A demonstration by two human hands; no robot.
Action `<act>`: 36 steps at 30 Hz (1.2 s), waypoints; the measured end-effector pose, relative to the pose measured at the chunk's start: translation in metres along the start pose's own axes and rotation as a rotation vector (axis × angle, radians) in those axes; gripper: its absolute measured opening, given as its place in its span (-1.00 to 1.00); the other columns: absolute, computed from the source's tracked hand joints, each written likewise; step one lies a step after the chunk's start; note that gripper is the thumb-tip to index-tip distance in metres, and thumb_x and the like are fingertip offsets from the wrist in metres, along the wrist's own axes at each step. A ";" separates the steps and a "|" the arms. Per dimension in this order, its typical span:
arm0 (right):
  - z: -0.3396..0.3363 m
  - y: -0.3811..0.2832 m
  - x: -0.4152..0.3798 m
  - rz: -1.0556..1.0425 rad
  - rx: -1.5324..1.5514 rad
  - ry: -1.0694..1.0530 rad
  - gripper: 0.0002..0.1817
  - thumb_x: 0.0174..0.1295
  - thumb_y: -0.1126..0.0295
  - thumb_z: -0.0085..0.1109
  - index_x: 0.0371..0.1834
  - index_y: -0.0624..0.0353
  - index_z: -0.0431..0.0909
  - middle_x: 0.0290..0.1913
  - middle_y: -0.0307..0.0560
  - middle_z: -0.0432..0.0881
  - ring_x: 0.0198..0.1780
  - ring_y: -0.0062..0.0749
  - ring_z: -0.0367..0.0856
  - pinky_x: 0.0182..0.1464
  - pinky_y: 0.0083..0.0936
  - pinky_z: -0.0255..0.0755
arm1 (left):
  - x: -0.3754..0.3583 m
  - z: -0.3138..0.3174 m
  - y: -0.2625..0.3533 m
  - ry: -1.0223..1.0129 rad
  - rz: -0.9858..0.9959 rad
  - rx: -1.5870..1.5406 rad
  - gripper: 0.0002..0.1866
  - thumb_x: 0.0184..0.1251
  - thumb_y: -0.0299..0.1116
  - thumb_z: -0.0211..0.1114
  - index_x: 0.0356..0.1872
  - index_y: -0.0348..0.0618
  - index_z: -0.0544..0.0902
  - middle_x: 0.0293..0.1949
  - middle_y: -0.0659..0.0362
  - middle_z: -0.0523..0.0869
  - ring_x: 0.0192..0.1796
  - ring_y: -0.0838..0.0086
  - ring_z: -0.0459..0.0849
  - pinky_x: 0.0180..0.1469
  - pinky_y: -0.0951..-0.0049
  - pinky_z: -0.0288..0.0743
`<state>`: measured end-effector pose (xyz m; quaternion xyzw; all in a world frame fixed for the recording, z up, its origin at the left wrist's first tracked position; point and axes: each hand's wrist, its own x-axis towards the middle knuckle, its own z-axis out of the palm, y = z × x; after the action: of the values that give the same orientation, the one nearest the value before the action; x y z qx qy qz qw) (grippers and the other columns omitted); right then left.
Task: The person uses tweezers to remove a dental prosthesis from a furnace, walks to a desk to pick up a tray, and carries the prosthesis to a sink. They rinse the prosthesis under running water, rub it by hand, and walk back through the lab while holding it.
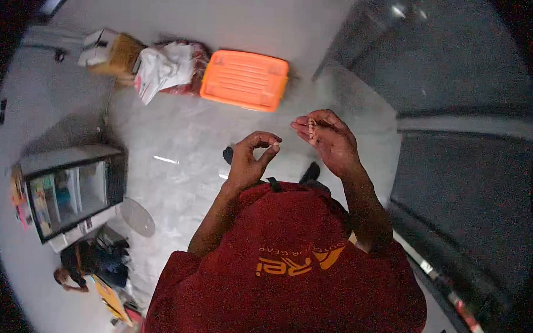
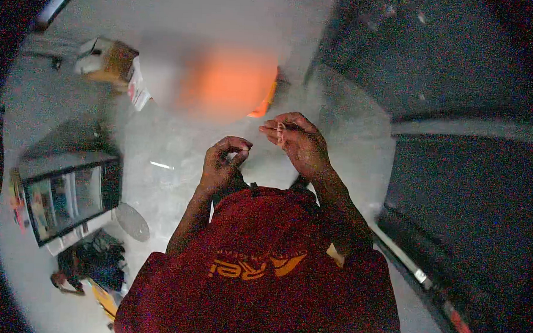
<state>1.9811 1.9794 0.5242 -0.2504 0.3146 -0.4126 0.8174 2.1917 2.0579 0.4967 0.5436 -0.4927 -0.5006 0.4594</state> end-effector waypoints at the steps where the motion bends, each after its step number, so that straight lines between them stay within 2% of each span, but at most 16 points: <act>1: 0.020 0.014 0.017 0.016 -0.018 -0.030 -0.72 0.30 0.54 0.12 0.06 0.31 0.46 0.07 0.13 0.61 0.24 0.00 0.57 0.36 -0.11 0.42 | -0.002 -0.030 0.000 0.028 -0.004 -0.020 -0.90 0.31 -0.51 0.38 -0.20 -0.23 0.67 -0.13 0.11 0.77 -0.04 0.44 0.71 0.10 0.38 0.56; 2: 0.042 0.028 0.031 0.034 -0.033 -0.056 -0.73 0.31 0.53 0.11 0.07 0.28 0.46 0.08 0.11 0.60 0.28 0.01 0.54 0.37 -0.10 0.40 | -0.004 -0.057 0.000 0.053 -0.011 -0.040 -0.91 0.31 -0.52 0.38 -0.20 -0.23 0.67 -0.13 0.11 0.77 -0.04 0.44 0.72 0.09 0.37 0.56; 5: 0.122 0.077 0.064 0.062 -0.090 0.053 -0.76 0.35 0.54 0.09 0.07 0.24 0.47 0.04 0.05 0.61 0.25 -0.01 0.56 0.33 -0.14 0.43 | -0.012 -0.144 -0.001 0.096 0.026 -0.007 -0.91 0.30 -0.53 0.38 -0.22 -0.23 0.67 -0.14 0.12 0.77 -0.05 0.42 0.72 0.07 0.37 0.56; 8: 0.168 0.131 0.115 0.093 0.081 -0.089 -0.76 0.37 0.57 0.08 0.08 0.18 0.48 0.03 -0.01 0.60 0.19 -0.15 0.59 0.27 -0.23 0.46 | -0.019 -0.234 0.006 0.134 0.039 0.044 -0.91 0.29 -0.53 0.38 -0.22 -0.22 0.67 -0.14 0.12 0.76 -0.06 0.41 0.72 0.05 0.36 0.56; 11: 0.227 0.164 0.152 0.132 0.005 -0.004 -0.75 0.37 0.61 0.09 0.07 0.15 0.48 0.06 -0.03 0.60 0.13 -0.30 0.59 0.21 -0.28 0.48 | -0.020 -0.306 0.007 0.186 0.017 0.071 -0.91 0.29 -0.52 0.39 -0.23 -0.22 0.67 -0.13 0.12 0.76 -0.08 0.41 0.72 0.03 0.36 0.56; 12: 0.242 0.174 0.165 0.109 0.002 -0.044 -0.76 0.37 0.61 0.09 0.06 0.16 0.48 0.08 -0.02 0.60 0.12 -0.33 0.59 0.21 -0.27 0.48 | -0.017 -0.326 0.007 0.208 0.008 0.069 -0.91 0.30 -0.52 0.39 -0.23 -0.22 0.67 -0.13 0.12 0.76 -0.08 0.42 0.72 0.02 0.37 0.56; 15: 0.268 0.205 0.200 0.050 -0.032 -0.152 -0.78 0.38 0.61 0.10 0.05 0.17 0.48 0.13 0.00 0.58 0.07 -0.37 0.61 0.21 -0.26 0.49 | -0.014 -0.366 -0.014 0.235 -0.019 -0.008 -0.89 0.36 -0.46 0.36 -0.16 -0.21 0.64 -0.03 0.05 0.73 -0.02 0.41 0.70 0.09 0.35 0.56; 19: 0.289 0.225 0.219 0.013 -0.239 -0.245 -0.83 0.41 0.59 0.09 0.02 0.23 0.48 0.14 0.08 0.62 0.01 -0.38 0.64 0.15 -0.31 0.54 | -0.010 -0.373 -0.026 0.426 0.003 -0.164 -0.91 0.33 -0.55 0.36 -0.19 -0.26 0.66 -0.05 0.11 0.75 -0.06 0.56 0.69 0.04 0.48 0.53; 22: 0.304 0.246 0.239 -0.008 -0.363 -0.276 -0.85 0.39 0.60 0.12 -0.01 0.30 0.49 0.07 0.11 0.67 -0.01 -0.39 0.68 0.15 -0.38 0.56 | -0.012 -0.386 -0.042 0.524 0.065 -0.222 -0.89 0.34 -0.57 0.35 -0.17 -0.31 0.64 -0.03 0.10 0.74 -0.06 0.55 0.69 0.03 0.47 0.55; 23: 0.312 0.250 0.252 -0.004 -0.398 -0.305 -0.85 0.39 0.61 0.13 -0.03 0.31 0.50 0.05 0.10 0.68 0.00 -0.38 0.68 0.16 -0.38 0.55 | -0.011 -0.396 -0.042 0.510 0.010 -0.281 -0.88 0.40 -0.55 0.30 -0.11 -0.31 0.61 0.07 -0.02 0.71 0.05 0.42 0.70 0.17 0.35 0.59; 25: 0.328 0.258 0.280 -0.026 -0.584 -0.342 -0.86 0.35 0.59 0.20 -0.06 0.32 0.53 0.03 0.08 0.70 0.02 -0.36 0.68 0.16 -0.40 0.55 | -0.007 -0.418 -0.040 0.540 0.001 -0.288 -0.88 0.42 -0.55 0.28 -0.10 -0.34 0.59 0.05 -0.04 0.72 0.06 0.39 0.71 0.16 0.34 0.60; 27: 0.338 0.266 0.308 0.026 -0.600 -0.420 -0.84 0.35 0.61 0.18 -0.04 0.28 0.51 0.04 0.07 0.69 0.05 -0.35 0.67 0.20 -0.36 0.53 | 0.001 -0.434 -0.047 0.574 0.020 -0.354 -0.88 0.45 -0.55 0.24 -0.08 -0.38 0.58 0.01 -0.08 0.72 0.07 0.34 0.72 0.15 0.31 0.63; 30: 0.367 0.268 0.351 0.047 -0.614 -0.501 -0.84 0.34 0.59 0.21 -0.06 0.28 0.51 0.04 0.06 0.69 0.05 -0.35 0.67 0.20 -0.38 0.52 | 0.023 -0.471 -0.026 0.659 -0.123 -0.397 -0.88 0.46 -0.56 0.22 -0.07 -0.39 0.57 0.02 -0.10 0.72 0.09 0.30 0.72 0.14 0.29 0.65; 31: 0.375 0.270 0.364 0.046 -0.617 -0.520 -0.84 0.33 0.57 0.24 -0.08 0.28 0.51 0.03 0.05 0.70 0.04 -0.35 0.68 0.18 -0.41 0.52 | 0.034 -0.479 -0.027 0.727 -0.015 -0.473 -0.83 0.44 -0.54 0.27 -0.03 -0.41 0.61 -0.08 0.02 0.77 -0.01 0.43 0.74 0.09 0.41 0.63; 36: 0.411 0.268 0.431 0.135 -0.581 -0.596 -0.84 0.34 0.56 0.24 -0.08 0.26 0.48 0.04 0.08 0.69 0.09 -0.34 0.66 0.23 -0.35 0.50 | 0.075 -0.527 -0.032 0.756 -0.030 -0.335 -0.81 0.44 -0.53 0.28 -0.02 -0.41 0.61 -0.08 0.04 0.77 -0.02 0.47 0.73 0.13 0.41 0.60</act>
<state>2.6147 1.8256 0.4901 -0.5576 0.1833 -0.1621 0.7932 2.7200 1.9892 0.4986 0.6140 -0.1930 -0.3458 0.6828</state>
